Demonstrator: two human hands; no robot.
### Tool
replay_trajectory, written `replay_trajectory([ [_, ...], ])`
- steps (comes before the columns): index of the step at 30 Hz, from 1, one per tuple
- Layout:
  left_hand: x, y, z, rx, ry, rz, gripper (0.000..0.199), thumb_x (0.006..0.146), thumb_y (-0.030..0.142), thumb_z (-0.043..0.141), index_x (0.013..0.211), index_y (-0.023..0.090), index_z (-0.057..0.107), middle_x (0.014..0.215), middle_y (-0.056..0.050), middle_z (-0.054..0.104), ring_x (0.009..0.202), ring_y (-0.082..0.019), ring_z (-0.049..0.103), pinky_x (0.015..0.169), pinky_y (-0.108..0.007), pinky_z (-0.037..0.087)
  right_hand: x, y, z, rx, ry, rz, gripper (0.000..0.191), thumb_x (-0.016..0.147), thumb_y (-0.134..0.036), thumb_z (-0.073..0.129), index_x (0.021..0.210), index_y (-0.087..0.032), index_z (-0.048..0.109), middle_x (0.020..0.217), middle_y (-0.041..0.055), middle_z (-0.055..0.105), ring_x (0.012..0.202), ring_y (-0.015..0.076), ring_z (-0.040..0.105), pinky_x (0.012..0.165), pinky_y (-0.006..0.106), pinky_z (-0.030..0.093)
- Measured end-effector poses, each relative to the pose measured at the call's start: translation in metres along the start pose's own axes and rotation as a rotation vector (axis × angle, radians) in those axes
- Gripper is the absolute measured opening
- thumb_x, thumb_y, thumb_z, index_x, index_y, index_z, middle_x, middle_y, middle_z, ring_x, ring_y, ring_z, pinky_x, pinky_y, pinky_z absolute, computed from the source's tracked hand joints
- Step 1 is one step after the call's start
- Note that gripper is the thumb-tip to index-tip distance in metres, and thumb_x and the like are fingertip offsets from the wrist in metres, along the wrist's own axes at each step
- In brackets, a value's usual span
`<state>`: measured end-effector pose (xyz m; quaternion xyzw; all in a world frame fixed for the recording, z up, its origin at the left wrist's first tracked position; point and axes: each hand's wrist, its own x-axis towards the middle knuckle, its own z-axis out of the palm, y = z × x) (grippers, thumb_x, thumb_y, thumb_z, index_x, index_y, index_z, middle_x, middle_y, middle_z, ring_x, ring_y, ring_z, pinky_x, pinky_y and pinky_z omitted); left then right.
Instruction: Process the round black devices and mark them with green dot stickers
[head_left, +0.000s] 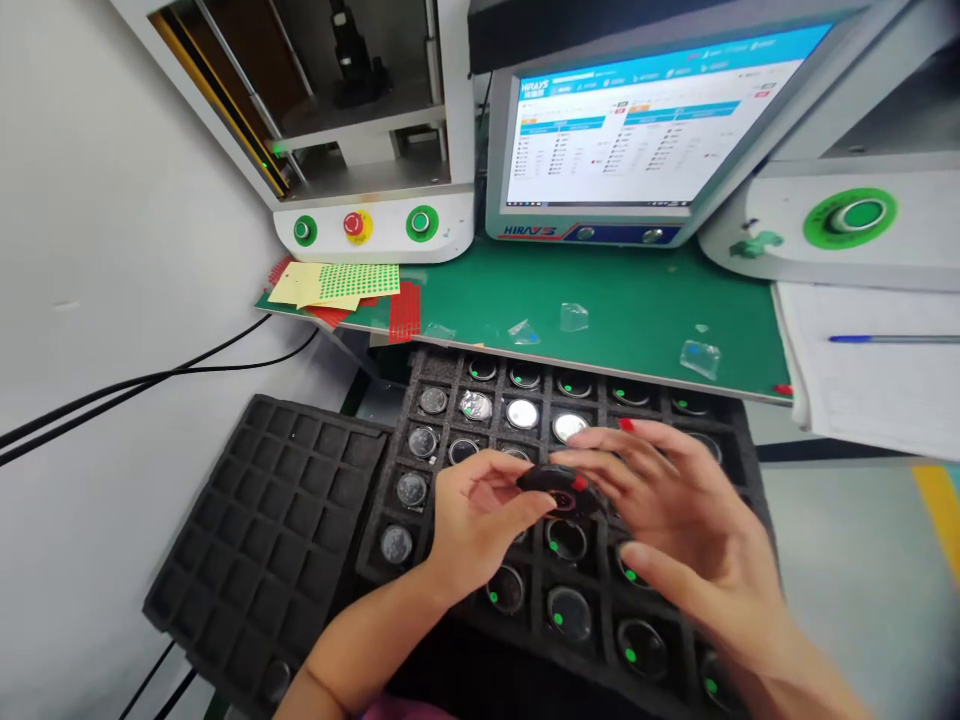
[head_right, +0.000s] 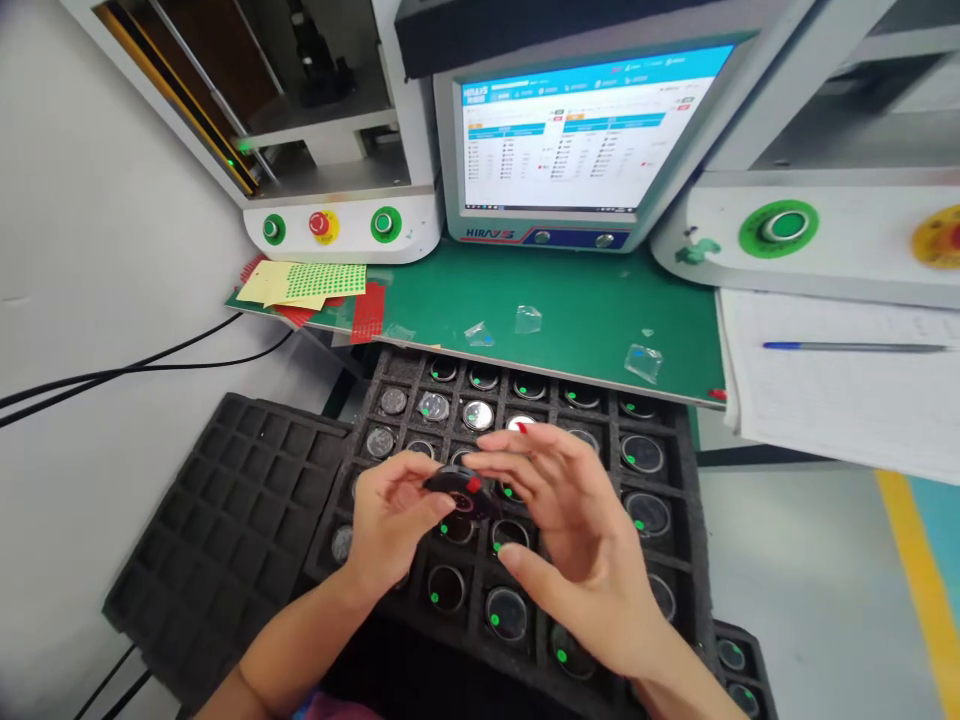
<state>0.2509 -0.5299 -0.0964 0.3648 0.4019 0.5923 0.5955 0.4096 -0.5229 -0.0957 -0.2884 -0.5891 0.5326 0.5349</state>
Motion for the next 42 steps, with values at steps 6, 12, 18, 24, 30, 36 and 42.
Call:
replay_trajectory([
  [6,-0.007,0.009,-0.01,0.453,-0.102,0.355,0.016,0.074,0.016,0.079,0.085,0.013,0.068,0.074,-0.001,0.067,0.065,-0.007,0.062,0.063,-0.012,0.05,-0.004,-0.022,0.016,-0.482,0.296,-0.174,0.07,0.082,-0.003,0.065,0.143,-0.026,0.041,0.091,0.0015,0.061,0.085,0.0123,0.063,0.089,0.028,0.05],
  [12,-0.005,0.015,-0.017,0.614,-0.228,0.55,0.023,0.073,0.01,0.079,0.09,0.012,0.064,0.082,-0.003,0.07,0.071,-0.01,0.064,0.066,-0.02,0.051,-0.011,-0.029,0.014,-0.626,0.237,-0.177,0.071,0.084,-0.008,0.066,0.147,-0.022,0.037,0.086,-0.001,0.064,0.077,0.0115,0.064,0.084,0.027,0.052],
  [18,0.0,0.026,-0.02,0.719,-0.334,0.658,0.021,0.078,0.014,0.075,0.094,0.01,0.062,0.086,-0.006,0.07,0.073,-0.011,0.064,0.066,-0.021,0.053,-0.011,-0.033,0.008,-0.602,0.124,-0.168,0.061,0.091,-0.011,0.06,0.146,-0.024,0.038,0.089,0.0009,0.063,0.082,0.0096,0.066,0.088,0.022,0.054],
  [24,0.003,0.028,-0.022,0.726,-0.387,0.652,0.023,0.075,0.012,0.077,0.092,0.008,0.063,0.085,-0.007,0.07,0.074,-0.011,0.065,0.069,-0.019,0.054,-0.004,-0.03,0.0,-0.555,-0.039,-0.175,0.058,0.088,-0.001,0.055,0.139,-0.021,0.036,0.094,0.0039,0.055,0.087,0.0063,0.061,0.087,0.014,0.053],
  [30,0.005,0.029,-0.023,0.726,-0.42,0.65,0.019,0.078,0.013,0.075,0.092,0.009,0.062,0.085,-0.006,0.071,0.073,-0.011,0.065,0.068,-0.019,0.053,0.001,-0.027,-0.003,-0.452,-0.078,-0.171,0.052,0.086,0.002,0.053,0.13,-0.022,0.036,0.09,0.0034,0.055,0.086,0.0093,0.061,0.076,0.018,0.056],
  [36,0.006,0.03,-0.023,0.741,-0.413,0.66,0.02,0.079,0.015,0.075,0.093,0.01,0.061,0.086,-0.005,0.071,0.074,-0.01,0.065,0.068,-0.02,0.053,-0.006,-0.026,0.001,-0.519,0.051,-0.2,0.054,0.086,-0.003,0.06,0.134,-0.021,0.041,0.09,0.0021,0.06,0.082,0.0082,0.065,0.083,0.018,0.056],
  [42,0.006,0.031,-0.025,0.768,-0.447,0.655,0.02,0.079,0.013,0.074,0.095,0.009,0.062,0.088,-0.006,0.07,0.078,-0.012,0.066,0.071,-0.021,0.054,-0.005,-0.028,-0.001,-0.574,0.043,-0.157,0.043,0.088,-0.01,0.062,0.126,-0.017,0.043,0.087,0.0017,0.063,0.078,0.007,0.066,0.086,0.014,0.053],
])
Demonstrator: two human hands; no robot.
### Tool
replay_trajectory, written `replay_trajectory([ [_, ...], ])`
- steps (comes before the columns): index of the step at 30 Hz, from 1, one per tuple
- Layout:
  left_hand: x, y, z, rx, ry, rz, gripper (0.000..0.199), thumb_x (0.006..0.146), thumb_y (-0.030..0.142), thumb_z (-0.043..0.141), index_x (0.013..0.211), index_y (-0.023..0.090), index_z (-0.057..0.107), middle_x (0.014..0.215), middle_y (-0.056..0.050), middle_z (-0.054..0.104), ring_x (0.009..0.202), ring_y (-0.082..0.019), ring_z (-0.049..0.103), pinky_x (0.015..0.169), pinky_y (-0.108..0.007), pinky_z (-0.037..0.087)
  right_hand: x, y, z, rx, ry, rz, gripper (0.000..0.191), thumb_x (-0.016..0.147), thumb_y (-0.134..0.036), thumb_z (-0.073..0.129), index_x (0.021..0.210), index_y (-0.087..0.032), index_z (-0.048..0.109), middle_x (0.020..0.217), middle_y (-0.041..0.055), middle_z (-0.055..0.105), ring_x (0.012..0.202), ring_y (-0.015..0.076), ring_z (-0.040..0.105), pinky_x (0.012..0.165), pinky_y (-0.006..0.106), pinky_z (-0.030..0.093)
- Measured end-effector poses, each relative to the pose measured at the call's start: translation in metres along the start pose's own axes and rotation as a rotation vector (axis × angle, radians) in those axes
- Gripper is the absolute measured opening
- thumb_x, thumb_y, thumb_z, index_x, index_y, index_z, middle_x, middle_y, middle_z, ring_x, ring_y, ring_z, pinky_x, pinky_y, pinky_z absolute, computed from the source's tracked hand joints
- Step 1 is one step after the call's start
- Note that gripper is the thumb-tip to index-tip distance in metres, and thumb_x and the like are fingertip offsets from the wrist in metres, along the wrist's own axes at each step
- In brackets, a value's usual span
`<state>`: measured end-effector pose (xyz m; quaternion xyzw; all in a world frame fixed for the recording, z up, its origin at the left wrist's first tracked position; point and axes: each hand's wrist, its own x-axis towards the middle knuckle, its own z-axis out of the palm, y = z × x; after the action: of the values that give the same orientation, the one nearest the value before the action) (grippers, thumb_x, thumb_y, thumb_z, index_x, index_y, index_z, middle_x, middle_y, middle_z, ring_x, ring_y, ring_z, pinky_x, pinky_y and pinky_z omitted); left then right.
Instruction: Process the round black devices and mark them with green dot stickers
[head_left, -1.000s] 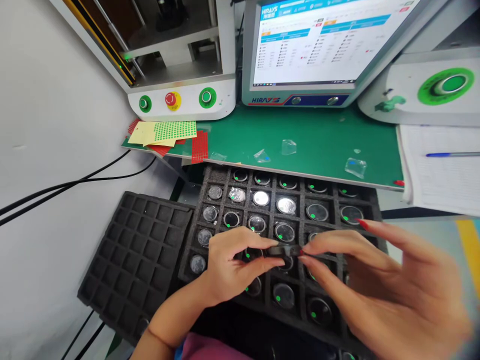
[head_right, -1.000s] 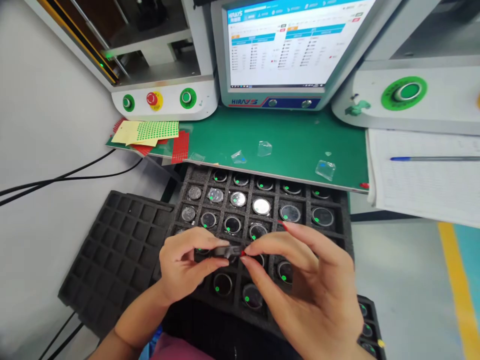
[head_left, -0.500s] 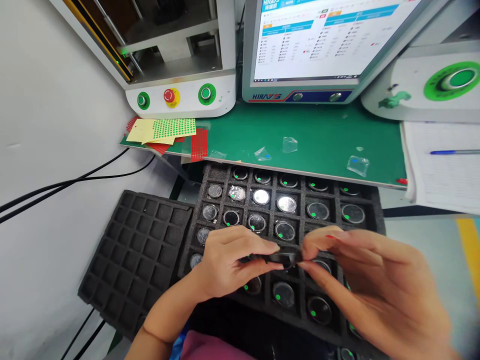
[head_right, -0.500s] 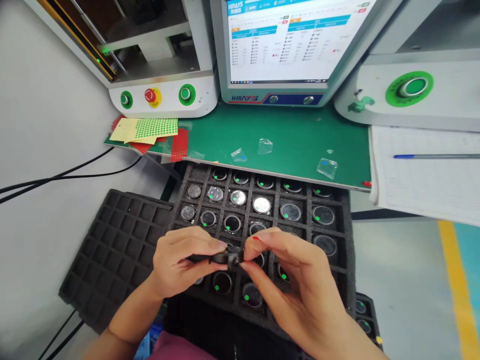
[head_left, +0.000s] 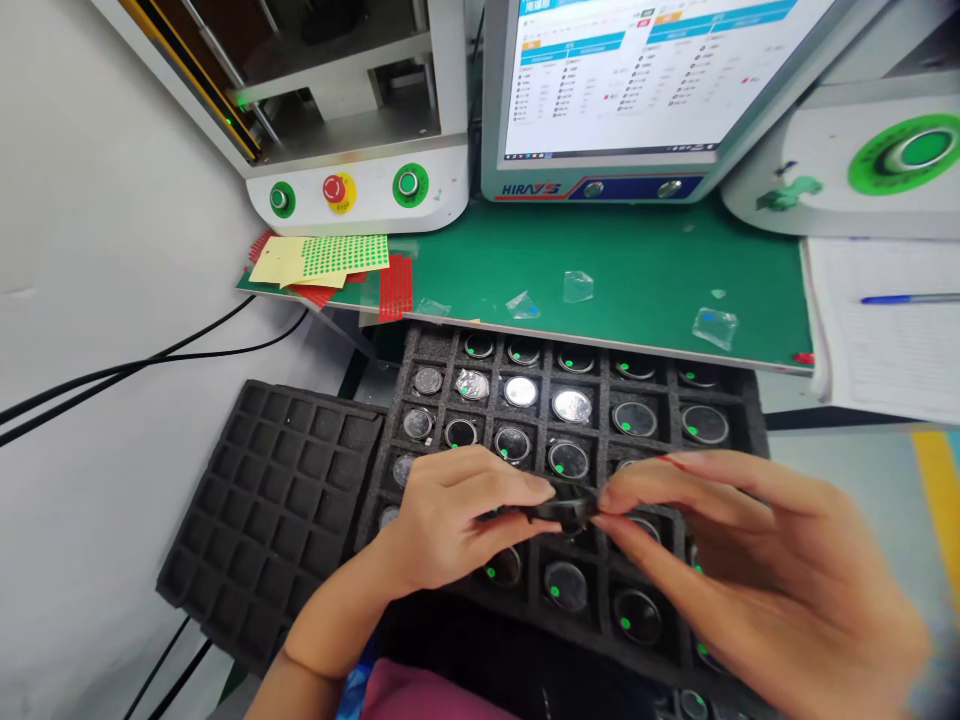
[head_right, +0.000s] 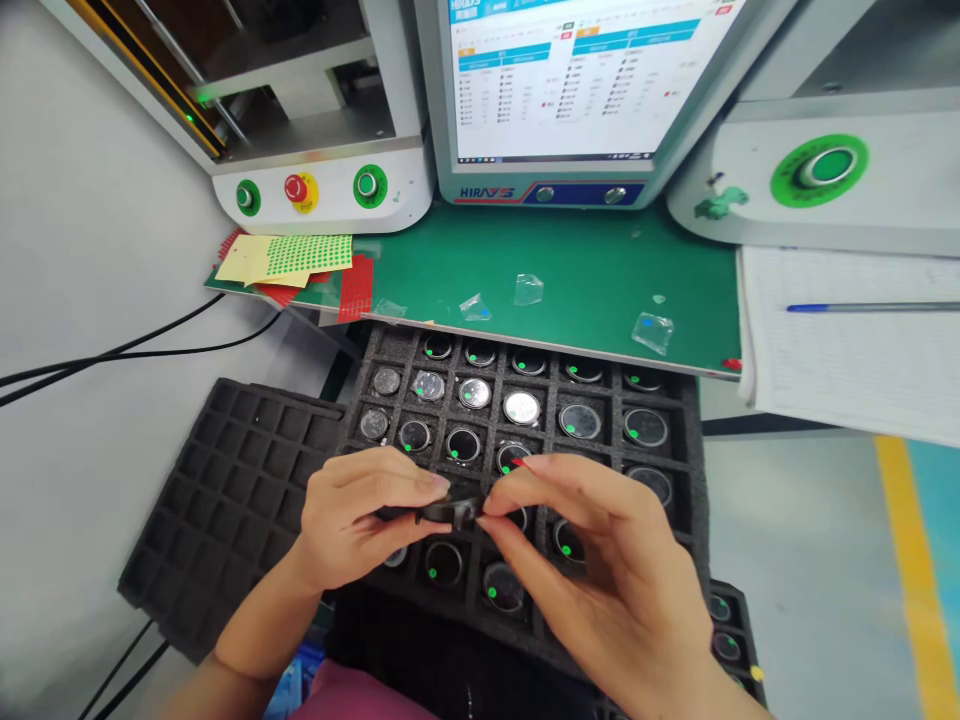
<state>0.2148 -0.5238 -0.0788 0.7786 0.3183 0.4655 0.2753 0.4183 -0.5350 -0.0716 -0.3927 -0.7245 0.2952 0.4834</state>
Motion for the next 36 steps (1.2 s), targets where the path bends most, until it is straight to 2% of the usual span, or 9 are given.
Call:
replay_trajectory([
  [5,-0.003,-0.002,-0.002,-0.027,-0.022,-0.019,0.022,0.078,0.011,0.075,0.095,0.009,0.062,0.087,-0.007,0.07,0.077,-0.013,0.066,0.07,-0.022,0.055,0.008,0.005,-0.002,0.159,-0.14,0.032,0.029,0.09,-0.009,0.058,0.112,-0.019,0.042,0.081,0.0012,0.059,0.076,0.0091,0.064,0.071,0.017,0.057],
  [10,-0.002,-0.002,-0.001,-0.027,0.013,-0.008,0.022,0.077,0.01,0.075,0.094,0.008,0.061,0.087,-0.008,0.07,0.077,-0.012,0.066,0.07,-0.021,0.055,0.002,0.007,0.006,0.165,-0.005,-0.024,0.045,0.082,0.003,0.061,0.119,-0.018,0.043,0.087,0.0014,0.06,0.082,0.0081,0.064,0.079,0.018,0.057],
  [15,-0.001,-0.002,0.0,-0.016,0.018,0.003,0.021,0.078,0.01,0.075,0.094,0.008,0.061,0.088,-0.008,0.07,0.078,-0.013,0.066,0.07,-0.022,0.055,-0.009,0.008,0.005,0.003,0.068,-0.021,0.047,0.083,-0.004,0.065,0.124,-0.018,0.047,0.085,0.0009,0.063,0.079,0.0089,0.066,0.082,0.019,0.058],
  [19,-0.001,-0.003,0.0,-0.042,0.0,0.008,0.021,0.078,0.011,0.075,0.094,0.007,0.062,0.087,-0.008,0.07,0.077,-0.014,0.067,0.069,-0.022,0.055,0.001,0.008,-0.002,0.069,-0.12,-0.014,0.028,0.089,-0.007,0.058,0.112,-0.017,0.045,0.083,0.002,0.058,0.079,0.0088,0.064,0.071,0.018,0.056],
  [22,-0.001,-0.002,0.0,-0.063,0.01,0.015,0.021,0.078,0.01,0.075,0.094,0.007,0.062,0.087,-0.009,0.07,0.078,-0.015,0.068,0.07,-0.023,0.056,0.009,0.007,-0.003,0.173,-0.228,-0.067,0.034,0.088,0.001,0.051,0.114,-0.018,0.039,0.085,0.0021,0.053,0.081,0.0072,0.059,0.069,0.018,0.053],
  [26,-0.001,-0.001,0.002,-0.065,0.061,0.016,0.022,0.077,0.009,0.075,0.094,0.007,0.062,0.087,-0.01,0.07,0.079,-0.016,0.068,0.07,-0.024,0.057,0.009,0.007,0.005,0.158,-0.113,-0.101,0.037,0.083,0.008,0.05,0.106,-0.018,0.038,0.08,-0.0007,0.053,0.076,0.0053,0.056,0.071,0.016,0.052],
  [29,-0.001,-0.001,0.002,-0.056,0.073,0.015,0.022,0.077,0.009,0.075,0.094,0.007,0.062,0.088,-0.011,0.07,0.078,-0.016,0.068,0.068,-0.025,0.057,0.002,0.008,0.009,0.141,0.055,-0.112,0.045,0.079,0.008,0.059,0.112,-0.018,0.042,0.093,0.0014,0.06,0.087,0.0066,0.061,0.082,0.018,0.054],
  [31,-0.001,-0.002,0.002,-0.042,0.064,0.013,0.022,0.076,0.009,0.075,0.094,0.007,0.062,0.088,-0.011,0.07,0.078,-0.016,0.068,0.068,-0.025,0.057,-0.002,0.008,0.01,0.103,0.054,-0.108,0.045,0.08,0.005,0.062,0.115,-0.017,0.046,0.1,0.0034,0.062,0.093,0.0073,0.063,0.085,0.017,0.055],
  [36,-0.001,-0.003,0.005,-0.005,0.069,0.013,0.023,0.076,0.009,0.076,0.093,0.007,0.062,0.085,-0.009,0.07,0.076,-0.014,0.067,0.068,-0.023,0.057,-0.003,0.001,0.005,0.014,0.038,-0.109,0.031,0.082,0.005,0.06,0.106,-0.012,0.053,0.092,0.006,0.064,0.087,0.0093,0.065,0.075,0.018,0.057],
])
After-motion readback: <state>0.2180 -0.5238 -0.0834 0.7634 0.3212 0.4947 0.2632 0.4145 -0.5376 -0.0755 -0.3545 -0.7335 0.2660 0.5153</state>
